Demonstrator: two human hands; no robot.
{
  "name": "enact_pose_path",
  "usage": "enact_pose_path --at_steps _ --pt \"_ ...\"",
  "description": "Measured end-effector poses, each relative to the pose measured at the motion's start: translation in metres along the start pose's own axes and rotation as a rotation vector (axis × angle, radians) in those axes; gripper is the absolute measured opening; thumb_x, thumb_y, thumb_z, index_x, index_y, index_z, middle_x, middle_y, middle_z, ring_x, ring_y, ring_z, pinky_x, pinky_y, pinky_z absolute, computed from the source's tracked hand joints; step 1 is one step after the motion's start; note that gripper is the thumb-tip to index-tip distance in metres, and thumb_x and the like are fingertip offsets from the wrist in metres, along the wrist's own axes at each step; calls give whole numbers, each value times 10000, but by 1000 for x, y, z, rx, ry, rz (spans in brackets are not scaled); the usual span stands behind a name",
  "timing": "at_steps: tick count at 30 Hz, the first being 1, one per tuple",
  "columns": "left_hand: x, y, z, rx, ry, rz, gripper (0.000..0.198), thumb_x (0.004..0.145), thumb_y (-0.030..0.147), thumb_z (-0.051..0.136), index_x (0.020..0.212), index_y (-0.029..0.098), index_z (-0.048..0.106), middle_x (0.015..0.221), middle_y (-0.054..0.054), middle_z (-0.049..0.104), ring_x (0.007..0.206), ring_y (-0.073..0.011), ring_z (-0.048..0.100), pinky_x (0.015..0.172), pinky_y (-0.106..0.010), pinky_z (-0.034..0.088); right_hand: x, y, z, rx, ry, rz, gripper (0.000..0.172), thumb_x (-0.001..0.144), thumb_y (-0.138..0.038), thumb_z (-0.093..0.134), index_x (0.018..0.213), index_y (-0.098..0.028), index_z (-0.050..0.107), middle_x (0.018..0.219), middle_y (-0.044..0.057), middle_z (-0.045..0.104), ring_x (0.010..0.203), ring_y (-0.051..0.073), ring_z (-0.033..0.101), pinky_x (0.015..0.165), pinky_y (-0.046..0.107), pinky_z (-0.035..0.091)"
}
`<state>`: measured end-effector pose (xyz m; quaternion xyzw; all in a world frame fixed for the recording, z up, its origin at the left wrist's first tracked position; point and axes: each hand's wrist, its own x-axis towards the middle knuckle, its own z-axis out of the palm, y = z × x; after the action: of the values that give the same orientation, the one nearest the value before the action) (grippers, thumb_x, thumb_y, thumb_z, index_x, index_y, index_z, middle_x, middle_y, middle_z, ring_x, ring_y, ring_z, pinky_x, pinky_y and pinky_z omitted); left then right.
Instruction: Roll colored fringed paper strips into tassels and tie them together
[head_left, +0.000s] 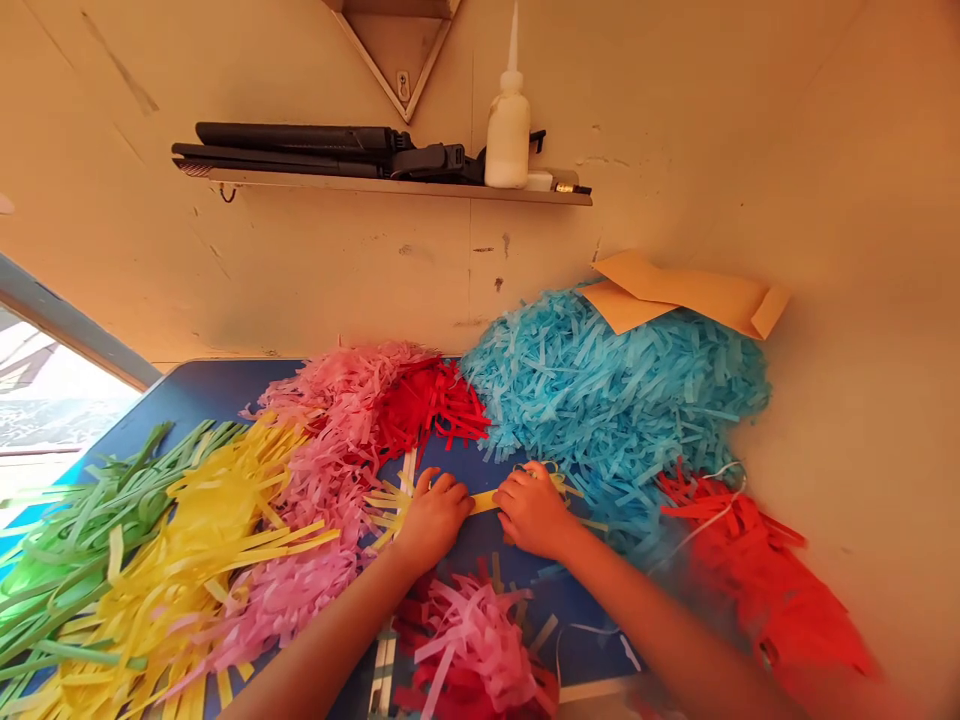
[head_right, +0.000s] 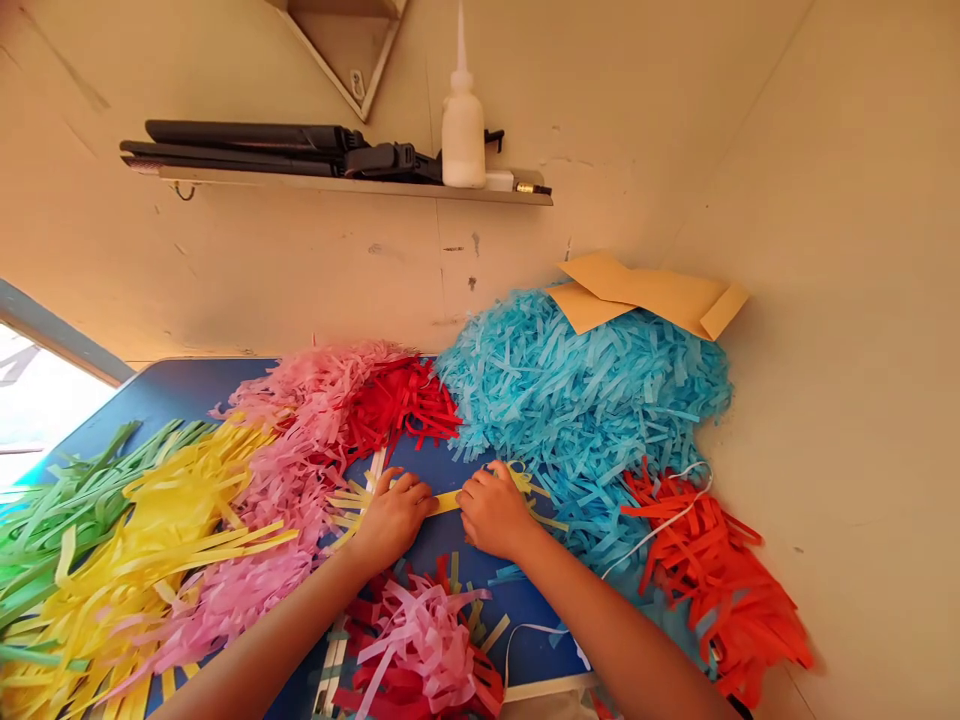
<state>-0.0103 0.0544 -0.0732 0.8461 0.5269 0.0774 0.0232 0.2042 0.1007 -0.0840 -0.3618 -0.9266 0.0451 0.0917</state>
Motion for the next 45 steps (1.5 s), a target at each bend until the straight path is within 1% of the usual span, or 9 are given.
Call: enact_pose_path --at_steps 3,9,14,17,24,28,34,40,45 --pt "1 3 -4 12 1 58 142 851 223 570 930 228 688 916 -67 692 989 -262 551 1098 -503 224 5 2 6 9 -37 -95 170 902 -209 547 813 -190 691 856 47 686 844 191 562 947 399 269" --pt "5 6 2 37 64 20 120 835 200 563 861 204 681 866 -87 686 955 -271 553 1085 -535 234 18 10 5 -2 -23 -34 197 867 -141 552 746 -198 696 788 13 694 765 163 574 851 370 285" --pt "3 3 11 24 119 -25 202 900 183 507 817 212 688 817 -67 683 924 -247 565 1074 -530 246 19 -6 1 -29 5 -31 134 869 -283 629 942 -188 688 952 67 689 933 235 553 857 391 290" --pt "-5 1 12 7 119 -36 265 935 165 464 842 229 704 820 -59 697 929 -239 571 1080 -535 232 12 -5 5 -9 -10 -45 153 928 -247 568 855 -182 685 903 69 683 925 219 543 852 382 290" --pt "-21 -12 15 -120 106 -171 260 967 291 490 900 294 741 1000 -22 745 984 -217 620 1017 -467 313 -4 26 7 114 -36 55 129 940 -224 580 860 -199 678 911 20 661 905 177 548 813 331 302" --pt "-18 -17 19 -172 97 -286 286 954 368 497 861 277 752 984 -35 747 970 -227 638 915 -419 386 1 27 8 170 -39 145 147 924 -241 612 797 -196 670 890 5 637 880 163 552 766 300 315" --pt "-10 -16 18 -127 51 -345 316 959 363 468 837 225 726 927 -59 740 940 -238 639 893 -409 373 9 28 19 200 -40 252 158 876 -219 643 723 -183 654 878 10 630 882 168 555 736 294 304" --pt "-1 -18 15 -36 9 -281 274 934 342 530 782 190 699 816 -67 712 847 -253 621 857 -439 371 16 33 22 156 -59 277 127 842 -242 678 729 -186 666 825 18 630 826 177 546 713 296 295" --pt "-4 -17 9 -1 51 -89 204 936 204 531 987 293 707 920 -17 695 958 -226 580 1000 -474 305 16 19 7 59 2 120 81 902 -253 628 907 -201 689 963 63 661 972 233 518 862 392 297"
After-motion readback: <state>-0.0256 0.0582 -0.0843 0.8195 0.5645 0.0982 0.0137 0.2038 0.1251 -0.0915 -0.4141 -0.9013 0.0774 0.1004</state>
